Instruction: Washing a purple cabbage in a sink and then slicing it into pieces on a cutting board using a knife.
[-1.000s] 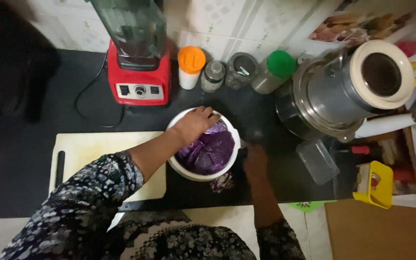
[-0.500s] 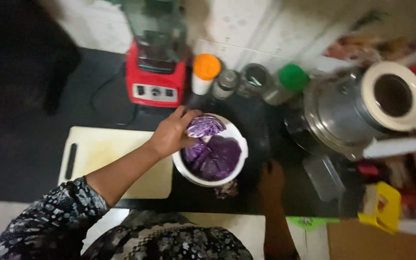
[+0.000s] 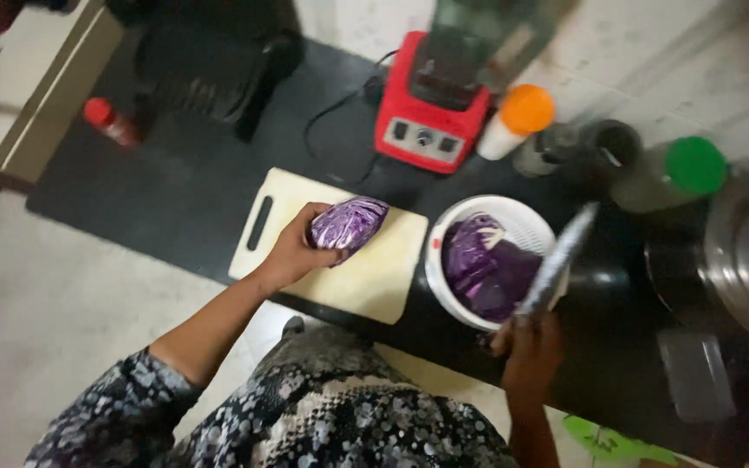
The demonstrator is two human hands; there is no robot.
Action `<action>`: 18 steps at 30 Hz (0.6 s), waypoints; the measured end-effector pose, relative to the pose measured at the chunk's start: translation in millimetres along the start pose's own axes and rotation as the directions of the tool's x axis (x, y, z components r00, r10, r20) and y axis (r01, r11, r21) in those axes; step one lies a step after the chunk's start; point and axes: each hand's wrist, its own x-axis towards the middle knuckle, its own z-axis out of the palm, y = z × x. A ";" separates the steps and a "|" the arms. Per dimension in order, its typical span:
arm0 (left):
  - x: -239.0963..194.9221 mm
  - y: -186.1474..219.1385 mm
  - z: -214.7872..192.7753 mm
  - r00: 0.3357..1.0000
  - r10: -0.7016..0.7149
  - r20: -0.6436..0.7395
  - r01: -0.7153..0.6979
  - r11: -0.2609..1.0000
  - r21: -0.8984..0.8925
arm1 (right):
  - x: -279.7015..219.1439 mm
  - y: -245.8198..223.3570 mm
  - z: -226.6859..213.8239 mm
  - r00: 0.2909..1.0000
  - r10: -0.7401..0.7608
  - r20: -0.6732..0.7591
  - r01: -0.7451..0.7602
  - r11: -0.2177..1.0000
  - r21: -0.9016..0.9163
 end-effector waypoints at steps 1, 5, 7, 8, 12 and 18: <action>-3.1 -18.1 -14.2 0.996 0.084 0.015 -0.085 0.996 0.028 | -12.4 -10.0 14.3 0.991 0.084 0.102 -0.079 0.996 -0.049; -17.5 -7.8 -45.6 0.996 0.039 -0.075 -0.003 0.902 0.431 | -47.3 -47.8 73.1 0.915 0.246 0.320 -0.205 0.966 -0.156; -19.5 -10.9 -55.3 0.991 -0.071 -0.113 0.125 0.789 0.601 | -63.3 -49.3 102.5 0.857 0.210 0.472 -0.183 0.978 -0.102; -14.7 -16.1 -60.5 0.990 -0.081 -0.116 0.134 0.799 0.586 | -69.5 -54.4 116.6 0.854 0.218 0.473 -0.181 0.976 -0.122; -11.5 -33.6 -64.7 0.996 -0.069 -0.054 0.087 0.675 0.733 | -97.3 -86.7 151.1 0.859 -0.119 0.498 0.223 0.963 -0.154; -5.9 -30.1 -57.6 0.995 0.008 0.095 -0.091 0.379 0.921 | -112.7 -109.2 192.1 0.878 -0.201 0.435 0.383 0.840 -0.384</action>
